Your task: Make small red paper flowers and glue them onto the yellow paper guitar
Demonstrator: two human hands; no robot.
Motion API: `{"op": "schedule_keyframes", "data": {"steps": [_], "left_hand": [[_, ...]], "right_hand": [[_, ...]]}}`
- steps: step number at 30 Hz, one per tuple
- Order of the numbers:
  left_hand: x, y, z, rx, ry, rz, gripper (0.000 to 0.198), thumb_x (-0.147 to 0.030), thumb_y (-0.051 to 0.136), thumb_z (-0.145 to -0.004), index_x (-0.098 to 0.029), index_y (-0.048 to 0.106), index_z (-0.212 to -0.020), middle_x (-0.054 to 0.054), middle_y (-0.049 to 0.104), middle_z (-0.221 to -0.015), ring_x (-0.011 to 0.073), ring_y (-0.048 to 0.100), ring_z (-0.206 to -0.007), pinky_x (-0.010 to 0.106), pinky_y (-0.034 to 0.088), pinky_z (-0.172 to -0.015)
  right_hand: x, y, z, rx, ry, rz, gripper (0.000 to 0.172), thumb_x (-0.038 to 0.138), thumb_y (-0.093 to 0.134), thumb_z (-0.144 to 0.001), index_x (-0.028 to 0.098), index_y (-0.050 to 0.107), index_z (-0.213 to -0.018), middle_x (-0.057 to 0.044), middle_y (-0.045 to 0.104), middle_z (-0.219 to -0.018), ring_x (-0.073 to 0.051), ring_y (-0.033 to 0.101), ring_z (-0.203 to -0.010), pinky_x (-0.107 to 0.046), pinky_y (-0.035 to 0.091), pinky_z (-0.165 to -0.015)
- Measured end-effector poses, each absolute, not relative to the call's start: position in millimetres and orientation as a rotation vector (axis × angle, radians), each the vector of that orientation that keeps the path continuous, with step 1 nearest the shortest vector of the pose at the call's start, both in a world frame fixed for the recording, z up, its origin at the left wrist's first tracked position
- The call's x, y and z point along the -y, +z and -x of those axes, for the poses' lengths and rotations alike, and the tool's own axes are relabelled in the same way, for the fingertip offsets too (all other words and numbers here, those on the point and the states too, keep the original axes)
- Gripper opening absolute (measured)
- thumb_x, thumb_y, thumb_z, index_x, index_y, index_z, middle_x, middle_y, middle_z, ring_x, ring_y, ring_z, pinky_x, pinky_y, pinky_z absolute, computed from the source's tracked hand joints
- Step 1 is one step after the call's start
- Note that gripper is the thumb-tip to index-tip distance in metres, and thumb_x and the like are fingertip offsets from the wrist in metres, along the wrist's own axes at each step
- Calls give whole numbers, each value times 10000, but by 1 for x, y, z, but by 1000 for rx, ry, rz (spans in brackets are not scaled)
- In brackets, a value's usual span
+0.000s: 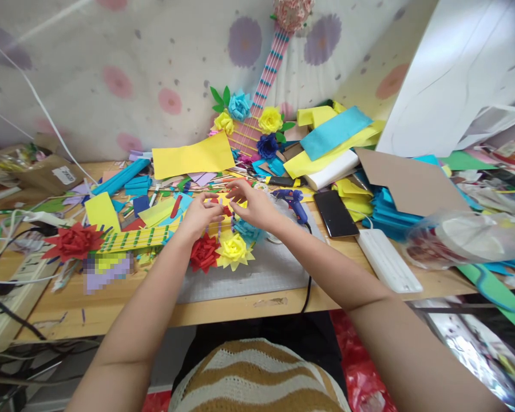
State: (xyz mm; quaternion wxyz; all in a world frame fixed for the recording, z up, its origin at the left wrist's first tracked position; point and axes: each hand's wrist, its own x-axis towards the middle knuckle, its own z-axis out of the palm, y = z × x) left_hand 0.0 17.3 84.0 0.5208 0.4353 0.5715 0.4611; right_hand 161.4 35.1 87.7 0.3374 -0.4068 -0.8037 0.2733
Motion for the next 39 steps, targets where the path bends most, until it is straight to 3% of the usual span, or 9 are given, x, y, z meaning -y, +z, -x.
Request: {"op": "schedule_keyframes", "data": {"steps": [4, 7, 12, 17, 22, 27, 34, 39], "left_hand": [[-18, 82, -1, -1425, 1116, -1138, 450, -114, 675, -557, -190, 493, -961, -41, 628, -649, 141, 646, -626, 328, 542, -694], [-19, 80, -1, -1432, 1112, -1228, 474, -108, 664, -558, -195, 491, -990, -35, 641, -663, 146, 647, -629, 322, 542, -681], [-18, 83, 1, -1431, 1090, -1150, 424, -98, 649, -593, -189, 500, -979, -39, 618, -644, 140, 651, -641, 318, 549, -696], [-17, 90, 1, -1384, 1030, -977, 258, -178, 654, -680, -169, 513, -895, 7, 640, -647, 153, 658, -637, 328, 553, -693], [-20, 90, 0, -1364, 1034, -956, 309, -161, 687, -661, -173, 503, -909, 2, 641, -651, 140, 646, -615, 316, 553, -682], [-21, 91, -1, -1389, 1020, -990, 280, -132, 638, -680, -173, 495, -917, -15, 626, -650, 112, 629, -582, 277, 544, -642], [-22, 85, 0, -1409, 1056, -1110, 347, -104, 622, -601, -178, 496, -916, -41, 601, -646, 116, 620, -605, 282, 536, -640], [-26, 76, 4, -1467, 1091, -1404, 383, -147, 614, -597, -192, 507, -961, -35, 630, -643, 138, 622, -616, 280, 514, -647]], "right_hand": [[-46, 84, -161, 1932, 1118, 995, 323, 158, 598, -738, 208, 477, -1033, -19, 697, -896, -141, 669, -845, -286, 507, -781], [-51, 81, -158, 1894, 1190, 1006, 328, 130, 621, -698, 198, 478, -986, 2, 677, -799, -143, 668, -796, -285, 511, -754], [-53, 78, -154, 1908, 1155, 1003, 366, 81, 587, -681, 196, 477, -1011, 32, 645, -740, -127, 646, -730, -264, 502, -707], [-48, 82, -156, 2016, 946, 944, 409, 84, 559, -693, 191, 480, -1080, 9, 664, -815, -127, 637, -744, -266, 483, -733], [-45, 85, -159, 2227, 647, 924, 401, 82, 519, -729, 205, 483, -1108, -1, 689, -894, -136, 635, -816, -259, 451, -755], [-47, 81, -159, 2272, 569, 897, 388, 77, 506, -744, 196, 469, -1112, -8, 693, -887, -140, 637, -806, -260, 454, -739], [-53, 72, -158, 2073, 888, 878, 426, 70, 525, -691, 197, 432, -1087, -10, 663, -872, -128, 643, -762, -266, 498, -715], [-62, 69, -156, 1861, 1248, 899, 290, 131, 580, -697, 199, 448, -946, 1, 650, -787, -141, 660, -791, -259, 511, -680]]}}
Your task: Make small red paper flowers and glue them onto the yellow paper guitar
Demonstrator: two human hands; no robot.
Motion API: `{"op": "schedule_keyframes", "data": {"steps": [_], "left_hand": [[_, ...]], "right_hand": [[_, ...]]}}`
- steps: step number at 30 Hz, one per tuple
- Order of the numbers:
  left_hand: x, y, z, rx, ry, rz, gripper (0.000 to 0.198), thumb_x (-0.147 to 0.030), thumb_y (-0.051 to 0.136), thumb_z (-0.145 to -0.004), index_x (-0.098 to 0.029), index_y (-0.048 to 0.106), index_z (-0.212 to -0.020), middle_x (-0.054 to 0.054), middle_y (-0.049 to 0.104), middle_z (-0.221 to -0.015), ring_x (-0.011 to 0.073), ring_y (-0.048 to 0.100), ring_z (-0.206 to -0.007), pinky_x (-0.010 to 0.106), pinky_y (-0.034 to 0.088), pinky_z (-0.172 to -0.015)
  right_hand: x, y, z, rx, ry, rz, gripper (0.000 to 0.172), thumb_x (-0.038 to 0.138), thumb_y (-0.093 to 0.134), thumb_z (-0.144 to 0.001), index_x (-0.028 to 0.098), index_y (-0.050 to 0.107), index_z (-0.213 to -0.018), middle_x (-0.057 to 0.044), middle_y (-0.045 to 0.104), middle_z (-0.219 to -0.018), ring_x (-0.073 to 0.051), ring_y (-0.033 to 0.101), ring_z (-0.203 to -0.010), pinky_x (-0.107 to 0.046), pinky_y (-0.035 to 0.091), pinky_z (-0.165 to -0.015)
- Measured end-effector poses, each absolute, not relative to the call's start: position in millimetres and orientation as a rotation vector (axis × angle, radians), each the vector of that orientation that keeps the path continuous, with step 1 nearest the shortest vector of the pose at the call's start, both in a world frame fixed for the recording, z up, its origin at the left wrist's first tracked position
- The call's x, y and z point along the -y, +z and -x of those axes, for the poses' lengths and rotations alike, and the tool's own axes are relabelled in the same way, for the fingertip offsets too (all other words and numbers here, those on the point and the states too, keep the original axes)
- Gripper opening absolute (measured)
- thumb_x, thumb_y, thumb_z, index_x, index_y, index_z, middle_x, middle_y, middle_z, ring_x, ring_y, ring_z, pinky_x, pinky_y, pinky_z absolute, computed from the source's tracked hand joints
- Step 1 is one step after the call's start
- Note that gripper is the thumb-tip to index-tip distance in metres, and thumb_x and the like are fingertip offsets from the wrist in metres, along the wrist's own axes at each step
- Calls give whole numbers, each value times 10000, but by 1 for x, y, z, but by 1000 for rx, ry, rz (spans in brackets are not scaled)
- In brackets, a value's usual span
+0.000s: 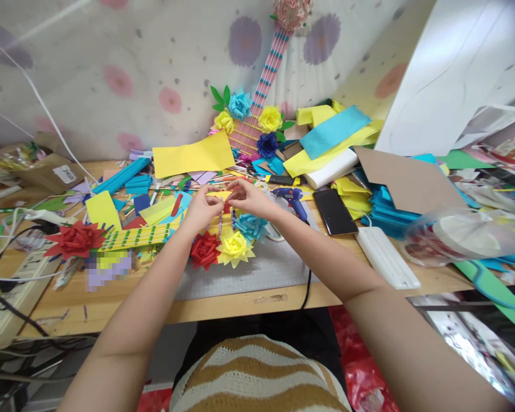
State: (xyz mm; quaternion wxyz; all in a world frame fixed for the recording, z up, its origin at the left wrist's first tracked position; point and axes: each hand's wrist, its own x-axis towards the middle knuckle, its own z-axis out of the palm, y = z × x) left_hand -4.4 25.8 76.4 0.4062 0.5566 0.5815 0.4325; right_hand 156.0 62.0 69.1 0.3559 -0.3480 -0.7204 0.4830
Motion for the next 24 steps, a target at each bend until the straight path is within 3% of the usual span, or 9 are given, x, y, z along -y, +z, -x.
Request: {"op": "schedule_keyframes", "data": {"steps": [10, 24], "left_hand": [[-24, 78, 3, -1442, 1073, -1270, 417, -160, 627, -581, -191, 494, -975, -43, 603, -646, 148, 639, -671, 297, 541, -653], [-23, 85, 4, -1376, 1068, -1025, 352, -125, 627, -585, -176, 503, -911, -32, 602, -658, 112, 609, -594, 294, 554, -634]], "right_hand": [[-66, 68, -150, 1818, 1227, 938, 331, 78, 608, -654, 203, 434, -905, 43, 631, -681, -141, 664, -708, -273, 511, -680], [-48, 79, -153, 2327, 484, 950, 329, 100, 512, -783, 181, 485, -1101, -32, 713, -924, -159, 655, -833, -264, 453, -725]]}}
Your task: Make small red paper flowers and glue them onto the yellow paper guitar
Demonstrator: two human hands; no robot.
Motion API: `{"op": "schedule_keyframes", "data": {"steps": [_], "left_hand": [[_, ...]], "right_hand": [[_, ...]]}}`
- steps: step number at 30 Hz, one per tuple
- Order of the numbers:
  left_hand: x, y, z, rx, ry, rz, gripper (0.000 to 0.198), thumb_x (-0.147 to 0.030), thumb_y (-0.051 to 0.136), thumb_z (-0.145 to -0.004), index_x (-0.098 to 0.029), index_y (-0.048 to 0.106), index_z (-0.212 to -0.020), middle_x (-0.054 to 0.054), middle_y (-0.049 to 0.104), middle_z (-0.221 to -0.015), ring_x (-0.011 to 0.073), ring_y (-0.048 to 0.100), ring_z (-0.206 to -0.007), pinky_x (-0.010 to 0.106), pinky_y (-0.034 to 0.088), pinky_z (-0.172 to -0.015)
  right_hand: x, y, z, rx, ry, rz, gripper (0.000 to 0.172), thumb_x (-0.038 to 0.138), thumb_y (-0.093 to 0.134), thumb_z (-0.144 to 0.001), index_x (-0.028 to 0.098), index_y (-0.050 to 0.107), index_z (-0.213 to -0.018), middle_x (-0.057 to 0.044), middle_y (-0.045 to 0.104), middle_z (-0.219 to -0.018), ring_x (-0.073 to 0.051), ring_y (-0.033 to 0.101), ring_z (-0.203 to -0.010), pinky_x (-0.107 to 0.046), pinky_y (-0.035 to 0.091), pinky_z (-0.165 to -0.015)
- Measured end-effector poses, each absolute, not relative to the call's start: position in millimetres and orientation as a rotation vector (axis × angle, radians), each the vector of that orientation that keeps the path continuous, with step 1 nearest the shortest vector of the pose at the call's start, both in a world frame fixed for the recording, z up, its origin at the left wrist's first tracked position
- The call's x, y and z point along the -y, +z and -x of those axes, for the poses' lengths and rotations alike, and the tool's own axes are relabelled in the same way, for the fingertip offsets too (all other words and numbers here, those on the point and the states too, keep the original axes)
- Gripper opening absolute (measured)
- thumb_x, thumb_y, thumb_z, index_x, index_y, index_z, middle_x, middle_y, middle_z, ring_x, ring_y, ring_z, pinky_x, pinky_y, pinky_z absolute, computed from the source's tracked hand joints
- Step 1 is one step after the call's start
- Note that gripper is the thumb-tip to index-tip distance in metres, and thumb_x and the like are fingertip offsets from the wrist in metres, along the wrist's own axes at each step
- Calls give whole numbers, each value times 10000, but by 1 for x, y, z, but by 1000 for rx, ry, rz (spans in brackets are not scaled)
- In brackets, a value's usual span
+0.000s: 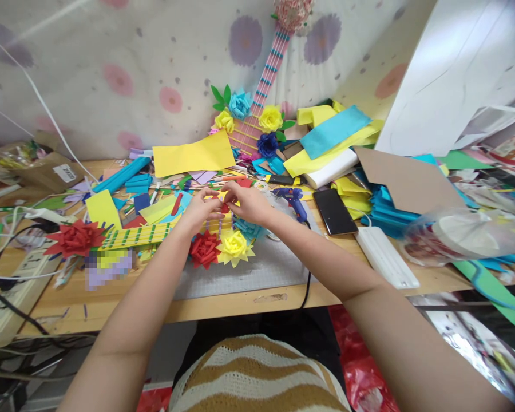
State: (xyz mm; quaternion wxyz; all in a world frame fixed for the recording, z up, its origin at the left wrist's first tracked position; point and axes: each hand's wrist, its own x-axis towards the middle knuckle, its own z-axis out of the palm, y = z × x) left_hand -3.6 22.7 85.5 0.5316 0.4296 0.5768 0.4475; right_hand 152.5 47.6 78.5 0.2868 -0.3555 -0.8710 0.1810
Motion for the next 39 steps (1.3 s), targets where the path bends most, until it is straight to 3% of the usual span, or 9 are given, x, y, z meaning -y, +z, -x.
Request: {"op": "schedule_keyframes", "data": {"steps": [9, 20, 25, 33, 39], "left_hand": [[-23, 84, 5, -1377, 1079, -1028, 364, -106, 648, -595, -173, 492, -917, -21, 613, -649, 132, 633, -642, 300, 553, -654], [-26, 75, 6, -1429, 1086, -1249, 434, -141, 647, -563, -203, 477, -957, -50, 621, -651, 138, 634, -645, 299, 533, -674], [-28, 70, 7, -1511, 1068, -1463, 427, -157, 635, -573, -197, 484, -970, -45, 636, -616, 145, 618, -601, 295, 507, -669], [-26, 76, 2, -1468, 1083, -1183, 339, -183, 651, -633, -186, 495, -935, -26, 612, -648, 153, 657, -660, 290, 543, -636], [-25, 81, 3, -1461, 1068, -1118, 315, -165, 675, -630, -178, 500, -892, -9, 628, -680, 131, 648, -640, 274, 545, -643]], "right_hand": [[-48, 75, -152, 2384, 429, 982, 394, 112, 499, -803, 173, 444, -1188, -41, 718, -972, -184, 655, -906, -278, 440, -728], [-52, 75, -157, 2091, 875, 919, 311, 175, 586, -753, 208, 472, -1041, -24, 712, -907, -138, 671, -796, -278, 502, -745], [-57, 73, -156, 2065, 989, 980, 294, 113, 597, -709, 188, 483, -969, -26, 706, -831, -140, 670, -762, -279, 502, -732], [-54, 75, -154, 2091, 868, 1010, 327, 62, 574, -704, 202, 476, -983, 9, 705, -808, -138, 670, -774, -264, 487, -728], [-47, 76, -152, 2260, 546, 1062, 346, 94, 552, -764, 194, 491, -1090, -42, 728, -904, -195, 666, -846, -297, 461, -744]]}}
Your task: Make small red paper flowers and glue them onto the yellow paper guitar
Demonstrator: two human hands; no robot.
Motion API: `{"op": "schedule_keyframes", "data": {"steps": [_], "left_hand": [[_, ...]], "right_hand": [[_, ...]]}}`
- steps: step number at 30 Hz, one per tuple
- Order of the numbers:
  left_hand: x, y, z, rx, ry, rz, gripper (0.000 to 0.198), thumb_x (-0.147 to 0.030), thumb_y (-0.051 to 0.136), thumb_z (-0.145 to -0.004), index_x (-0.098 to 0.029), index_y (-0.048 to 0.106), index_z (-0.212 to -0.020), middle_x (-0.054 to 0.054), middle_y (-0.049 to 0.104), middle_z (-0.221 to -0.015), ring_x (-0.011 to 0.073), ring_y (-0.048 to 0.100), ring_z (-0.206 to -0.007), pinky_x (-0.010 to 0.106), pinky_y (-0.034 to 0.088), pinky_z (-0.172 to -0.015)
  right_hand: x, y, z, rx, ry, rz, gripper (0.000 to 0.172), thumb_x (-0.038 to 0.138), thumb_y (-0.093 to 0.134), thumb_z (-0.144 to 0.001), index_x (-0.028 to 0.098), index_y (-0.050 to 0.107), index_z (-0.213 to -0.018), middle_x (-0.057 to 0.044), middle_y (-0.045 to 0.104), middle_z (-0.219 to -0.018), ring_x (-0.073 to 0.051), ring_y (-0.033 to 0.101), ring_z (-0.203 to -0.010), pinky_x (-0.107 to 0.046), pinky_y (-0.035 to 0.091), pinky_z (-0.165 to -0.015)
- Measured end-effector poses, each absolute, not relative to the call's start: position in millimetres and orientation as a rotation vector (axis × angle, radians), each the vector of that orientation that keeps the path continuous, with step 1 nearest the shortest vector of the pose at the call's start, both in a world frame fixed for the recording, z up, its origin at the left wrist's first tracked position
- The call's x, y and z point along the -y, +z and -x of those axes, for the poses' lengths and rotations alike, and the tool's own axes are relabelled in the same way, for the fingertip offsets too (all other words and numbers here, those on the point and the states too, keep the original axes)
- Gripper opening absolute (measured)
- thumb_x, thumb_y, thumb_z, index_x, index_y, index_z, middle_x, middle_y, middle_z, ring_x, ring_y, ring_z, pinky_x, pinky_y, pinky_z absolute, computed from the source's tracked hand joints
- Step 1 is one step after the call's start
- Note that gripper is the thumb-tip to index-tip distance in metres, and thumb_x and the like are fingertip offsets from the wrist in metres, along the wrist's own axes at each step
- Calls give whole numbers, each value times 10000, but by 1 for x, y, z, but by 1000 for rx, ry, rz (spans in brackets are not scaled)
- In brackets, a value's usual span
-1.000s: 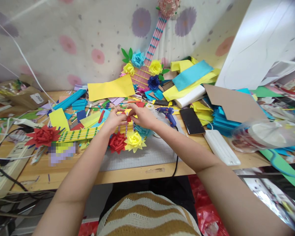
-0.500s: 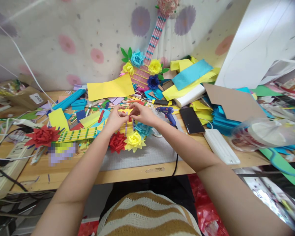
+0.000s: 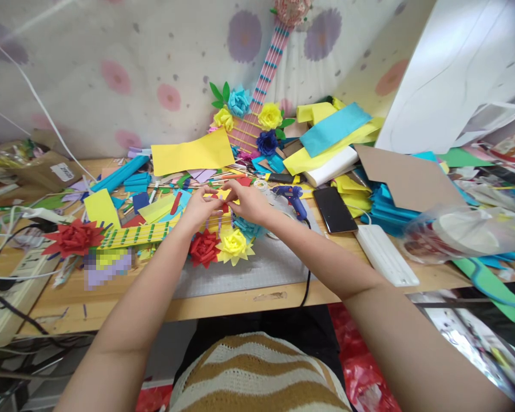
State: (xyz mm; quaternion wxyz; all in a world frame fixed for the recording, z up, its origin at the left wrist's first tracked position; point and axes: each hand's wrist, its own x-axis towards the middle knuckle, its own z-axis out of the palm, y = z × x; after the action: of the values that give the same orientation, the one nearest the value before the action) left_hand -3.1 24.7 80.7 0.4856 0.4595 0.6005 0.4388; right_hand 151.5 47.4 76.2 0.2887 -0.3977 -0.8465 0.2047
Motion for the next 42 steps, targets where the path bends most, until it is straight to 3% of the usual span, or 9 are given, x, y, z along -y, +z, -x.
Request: {"op": "schedule_keyframes", "data": {"steps": [8, 18, 24, 31, 37, 42], "left_hand": [[-26, 78, 6, -1464, 1107, -1125, 382, -123, 671, -574, -190, 478, -897, -40, 613, -652, 131, 644, -654, 293, 545, -680], [-26, 80, 2, -1468, 1103, -1104, 417, -89, 670, -557, -190, 458, -902, -40, 610, -651, 143, 657, -673, 305, 550, -686], [-26, 84, 0, -1429, 1065, -972, 332, -77, 667, -621, -166, 463, -868, -18, 610, -639, 120, 649, -585, 289, 544, -675], [-29, 81, 3, -1396, 1086, -923, 311, -61, 658, -653, -160, 467, -878, -2, 637, -642, 112, 641, -552, 278, 547, -646], [-25, 83, 3, -1405, 1125, -974, 351, -57, 669, -633, -161, 471, -904, -26, 619, -652, 116, 648, -585, 311, 553, -702], [-21, 87, 1, -1422, 1118, -1020, 382, -39, 665, -628, -162, 467, -930, -47, 591, -613, 119, 641, -565, 307, 550, -681]], "right_hand": [[-48, 76, -153, 2333, 465, 1025, 347, 132, 537, -800, 206, 493, -1136, -37, 726, -987, -206, 660, -909, -301, 454, -757], [-52, 77, -155, 2175, 716, 1007, 308, 75, 567, -739, 189, 507, -1019, -22, 716, -865, -161, 665, -813, -287, 468, -761], [-51, 76, -155, 2259, 553, 984, 346, 97, 545, -756, 191, 486, -1083, -21, 708, -875, -171, 650, -827, -277, 445, -740], [-51, 72, -155, 2438, 280, 871, 261, 113, 465, -810, 177, 510, -1059, -68, 695, -951, -218, 625, -926, -309, 428, -742], [-48, 75, -156, 2280, 501, 928, 294, 173, 531, -803, 189, 474, -1091, -43, 704, -925, -179, 653, -864, -301, 460, -769], [-50, 74, -156, 2152, 725, 985, 289, 120, 568, -766, 205, 477, -1027, -12, 716, -870, -146, 673, -825, -280, 481, -766]]}}
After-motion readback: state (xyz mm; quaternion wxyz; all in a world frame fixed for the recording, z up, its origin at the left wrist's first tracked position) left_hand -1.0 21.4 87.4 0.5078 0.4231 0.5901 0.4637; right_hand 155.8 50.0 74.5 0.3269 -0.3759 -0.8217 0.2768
